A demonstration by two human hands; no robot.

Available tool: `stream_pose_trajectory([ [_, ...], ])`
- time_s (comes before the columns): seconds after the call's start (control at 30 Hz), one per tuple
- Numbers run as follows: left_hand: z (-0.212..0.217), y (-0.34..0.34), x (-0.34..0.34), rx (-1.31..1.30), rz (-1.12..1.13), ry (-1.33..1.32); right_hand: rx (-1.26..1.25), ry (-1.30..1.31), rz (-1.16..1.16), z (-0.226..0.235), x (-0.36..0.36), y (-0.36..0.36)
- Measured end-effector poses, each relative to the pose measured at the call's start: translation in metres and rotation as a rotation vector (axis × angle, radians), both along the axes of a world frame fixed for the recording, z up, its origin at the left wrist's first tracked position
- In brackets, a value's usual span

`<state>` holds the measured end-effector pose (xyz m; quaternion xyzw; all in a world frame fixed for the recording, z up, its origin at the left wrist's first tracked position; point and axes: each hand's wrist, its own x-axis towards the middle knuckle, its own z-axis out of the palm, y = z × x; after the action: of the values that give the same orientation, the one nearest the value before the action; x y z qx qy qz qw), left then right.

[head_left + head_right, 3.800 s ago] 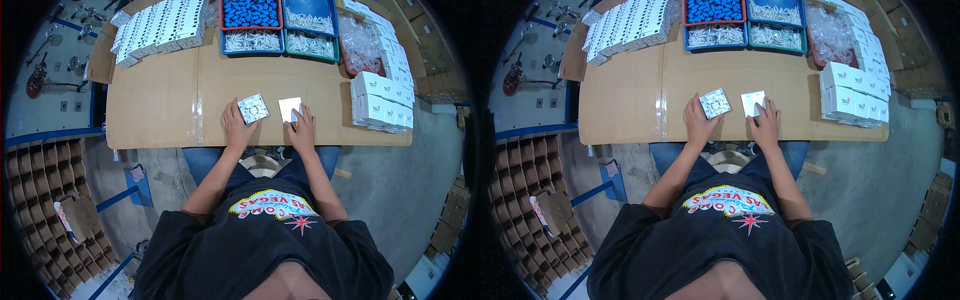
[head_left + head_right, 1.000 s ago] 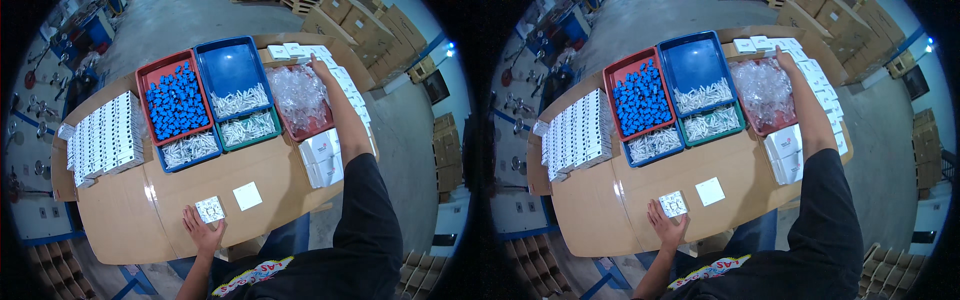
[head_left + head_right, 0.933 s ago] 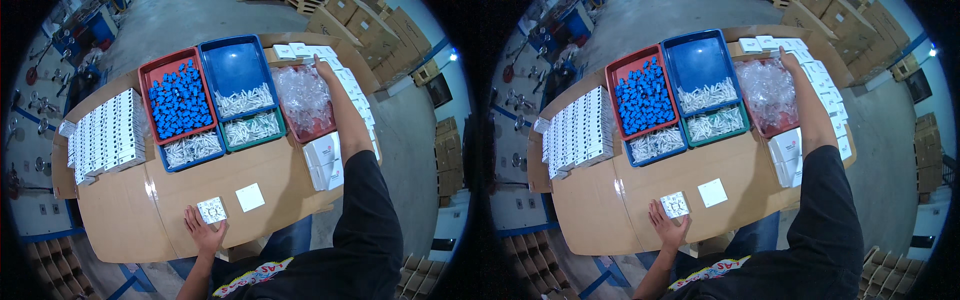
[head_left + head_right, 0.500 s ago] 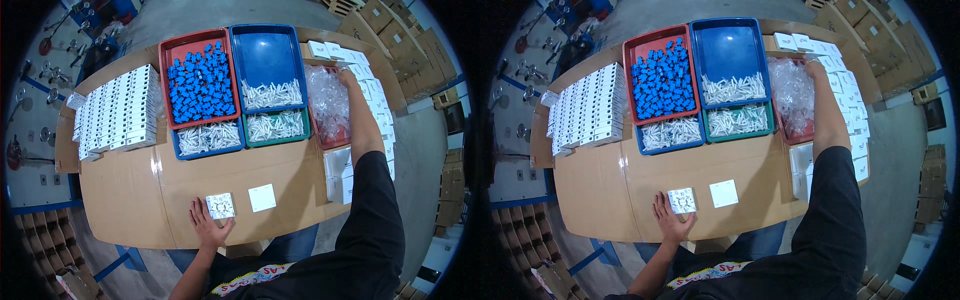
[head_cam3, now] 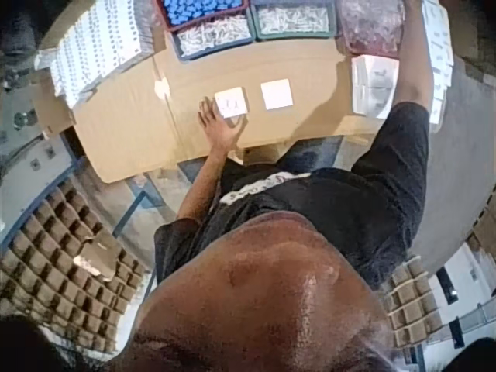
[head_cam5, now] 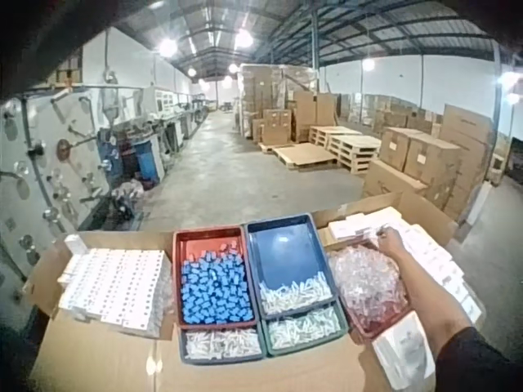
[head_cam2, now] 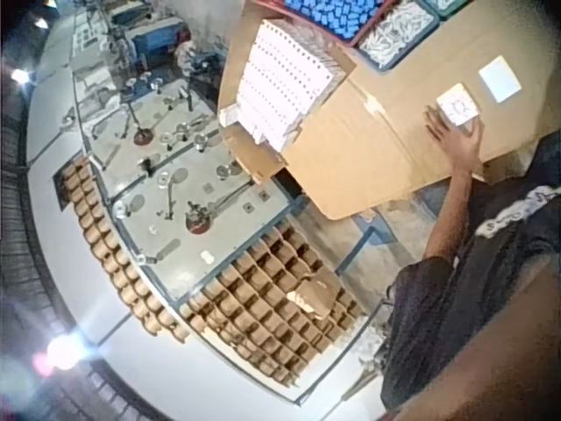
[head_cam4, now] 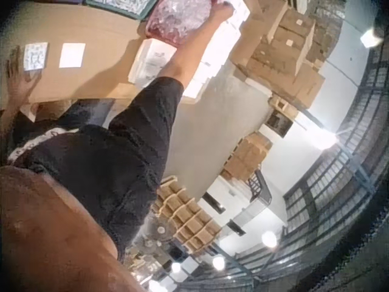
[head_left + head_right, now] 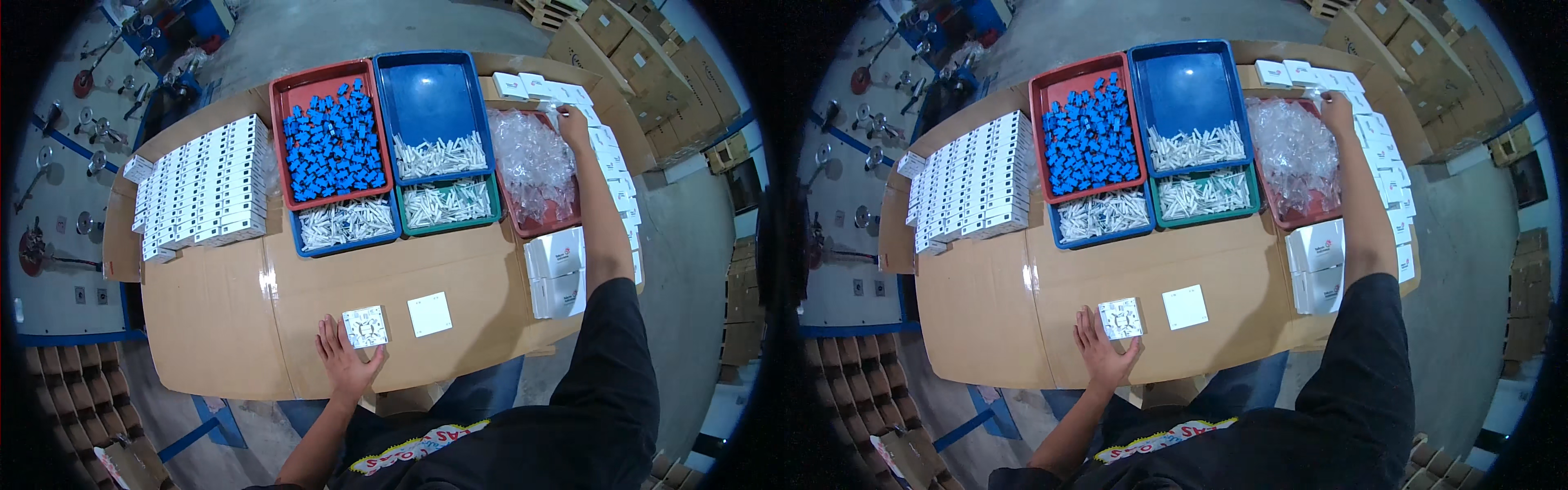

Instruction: The person assembles small electrical components by inserting blue plastic pieces and white pins into white rectangular boxes. They handle the boxes one at a time, rotate them to align parts, and place the finished units into a stack on the table.

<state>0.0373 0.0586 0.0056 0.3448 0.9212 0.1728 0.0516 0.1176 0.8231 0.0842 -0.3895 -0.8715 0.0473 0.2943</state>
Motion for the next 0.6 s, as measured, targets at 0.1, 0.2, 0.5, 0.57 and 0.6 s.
stream_pose_trajectory([
  [0.1, 0.0, -0.002, 0.002, -0.025, 0.011, -0.004, -0.18, 0.167, 0.037, 0.035, 0.004, -0.055],
  [0.2, -0.002, -0.003, 0.004, 0.007, 0.003, 0.021, -0.251, 0.281, 0.039, 0.056, 0.029, -0.09],
  [0.5, -0.012, -0.015, 0.005, 0.345, -0.027, 0.018, -0.812, 0.742, 0.367, 0.121, 0.076, -0.293],
  [0.57, -0.022, -0.025, 0.001, 0.522, 0.021, -0.036, -0.931, 0.77, 0.339, 0.124, 0.079, -0.357],
  [0.6, -0.008, -0.02, 0.005, 0.53, 0.051, 0.086, -0.974, 0.762, 0.313, 0.117, 0.085, -0.385],
])
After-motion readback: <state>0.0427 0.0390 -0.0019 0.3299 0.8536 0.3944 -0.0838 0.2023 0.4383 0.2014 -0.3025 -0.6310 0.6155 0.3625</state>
